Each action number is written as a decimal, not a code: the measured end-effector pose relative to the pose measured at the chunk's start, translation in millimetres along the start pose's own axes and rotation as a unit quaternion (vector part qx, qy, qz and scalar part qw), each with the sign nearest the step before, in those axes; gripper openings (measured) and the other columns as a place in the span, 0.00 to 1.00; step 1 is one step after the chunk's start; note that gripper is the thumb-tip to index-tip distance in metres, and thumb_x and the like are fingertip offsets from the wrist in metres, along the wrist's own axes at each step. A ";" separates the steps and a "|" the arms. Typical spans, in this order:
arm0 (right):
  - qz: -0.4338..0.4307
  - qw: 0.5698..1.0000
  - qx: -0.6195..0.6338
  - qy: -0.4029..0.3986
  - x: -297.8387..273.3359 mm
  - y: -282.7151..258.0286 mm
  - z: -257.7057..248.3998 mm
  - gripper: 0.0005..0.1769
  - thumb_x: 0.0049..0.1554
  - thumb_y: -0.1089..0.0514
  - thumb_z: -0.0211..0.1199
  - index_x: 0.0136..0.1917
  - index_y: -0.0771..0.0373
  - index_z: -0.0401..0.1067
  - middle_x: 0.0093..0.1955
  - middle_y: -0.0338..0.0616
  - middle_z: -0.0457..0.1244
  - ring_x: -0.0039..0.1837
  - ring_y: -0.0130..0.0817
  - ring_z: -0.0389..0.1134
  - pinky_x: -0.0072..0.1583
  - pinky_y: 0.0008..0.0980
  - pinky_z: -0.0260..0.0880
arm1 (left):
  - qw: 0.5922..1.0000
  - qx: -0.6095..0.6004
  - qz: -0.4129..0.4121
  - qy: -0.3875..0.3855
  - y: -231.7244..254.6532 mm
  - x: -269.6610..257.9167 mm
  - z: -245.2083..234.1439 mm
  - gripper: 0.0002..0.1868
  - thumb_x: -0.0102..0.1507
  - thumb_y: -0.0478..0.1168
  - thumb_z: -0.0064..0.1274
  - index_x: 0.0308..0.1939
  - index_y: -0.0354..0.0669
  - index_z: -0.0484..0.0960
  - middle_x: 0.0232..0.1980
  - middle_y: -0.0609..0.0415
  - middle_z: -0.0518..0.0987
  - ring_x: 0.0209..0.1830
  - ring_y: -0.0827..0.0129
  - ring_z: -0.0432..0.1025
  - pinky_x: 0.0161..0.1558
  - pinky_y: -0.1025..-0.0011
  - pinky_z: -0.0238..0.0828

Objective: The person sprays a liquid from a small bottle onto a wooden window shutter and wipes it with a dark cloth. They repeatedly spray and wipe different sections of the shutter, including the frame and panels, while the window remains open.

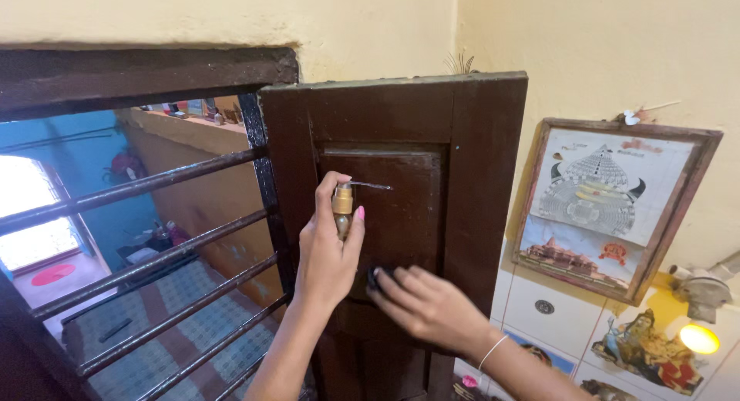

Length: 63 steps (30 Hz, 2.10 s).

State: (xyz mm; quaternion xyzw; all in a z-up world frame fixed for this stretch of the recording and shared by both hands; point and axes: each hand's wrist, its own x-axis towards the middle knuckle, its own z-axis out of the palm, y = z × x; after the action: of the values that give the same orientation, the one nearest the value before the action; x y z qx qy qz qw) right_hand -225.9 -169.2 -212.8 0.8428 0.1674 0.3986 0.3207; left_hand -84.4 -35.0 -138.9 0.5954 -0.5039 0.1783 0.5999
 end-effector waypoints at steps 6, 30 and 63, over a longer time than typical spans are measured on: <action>0.028 0.998 -0.041 0.029 21.7 42.3 -35.4 0.25 0.52 0.60 0.60 0.64 0.58 0.75 0.64 0.47 0.66 0.60 0.42 0.67 0.61 0.41 0.71 | 1.000 0.026 -0.002 0.006 -5.1 -0.2 -12.9 0.28 0.67 0.36 0.51 0.69 0.55 0.60 0.33 0.42 0.78 0.32 0.56 0.78 0.36 0.62 0.73; -0.089 0.996 -0.006 -0.019 28.3 63.9 -4.3 0.19 0.49 0.61 0.61 0.55 0.64 0.77 0.63 0.47 0.68 0.66 0.40 0.67 0.69 0.42 0.66 | 0.995 -0.034 -0.089 0.014 1.4 -19.1 -43.1 0.29 0.67 0.38 0.51 0.70 0.61 0.60 0.29 0.45 0.75 0.25 0.60 0.75 0.31 0.61 0.73; -0.370 0.918 -0.051 -0.131 50.3 51.9 61.1 0.14 0.50 0.60 0.66 0.51 0.63 0.77 0.61 0.43 0.66 0.66 0.39 0.66 0.68 0.36 0.68 | 0.997 0.058 -0.014 0.048 -60.0 -20.0 -47.8 0.21 0.64 0.39 0.57 0.59 0.40 0.72 0.47 0.39 0.81 0.43 0.48 0.79 0.43 0.57 0.75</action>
State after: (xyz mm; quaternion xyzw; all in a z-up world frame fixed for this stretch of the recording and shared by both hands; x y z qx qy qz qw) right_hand -145.4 -205.3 -178.5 0.7477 0.4030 0.1461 0.5072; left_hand -25.4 1.8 -177.0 0.6273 -0.4546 0.2273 0.5901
